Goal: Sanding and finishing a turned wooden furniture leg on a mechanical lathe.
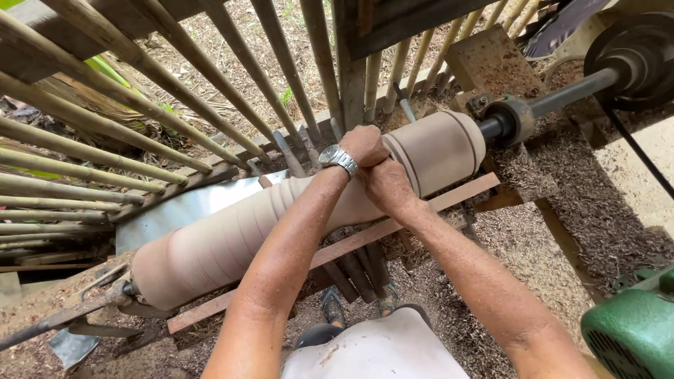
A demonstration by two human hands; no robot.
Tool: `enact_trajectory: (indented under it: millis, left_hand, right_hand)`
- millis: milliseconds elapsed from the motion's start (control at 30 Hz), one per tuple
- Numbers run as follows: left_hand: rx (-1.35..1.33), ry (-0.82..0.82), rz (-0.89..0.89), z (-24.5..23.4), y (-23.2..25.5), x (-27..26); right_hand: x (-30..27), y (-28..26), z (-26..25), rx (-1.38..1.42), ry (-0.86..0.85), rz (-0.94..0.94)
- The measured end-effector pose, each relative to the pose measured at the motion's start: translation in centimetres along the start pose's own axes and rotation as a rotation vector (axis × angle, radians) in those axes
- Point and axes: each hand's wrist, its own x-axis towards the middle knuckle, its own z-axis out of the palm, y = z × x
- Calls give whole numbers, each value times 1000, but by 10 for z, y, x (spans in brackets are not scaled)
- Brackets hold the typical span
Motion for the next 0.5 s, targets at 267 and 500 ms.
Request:
enact_trajectory:
  millis: [267,500]
  left_hand:
    - [-16,-16,75,12,-28,8]
    - [-30,80,151,8,-52,-20]
  right_hand:
    - [6,-17,-14,99,39,30]
    - [16,-27,-1,7,-30,-77]
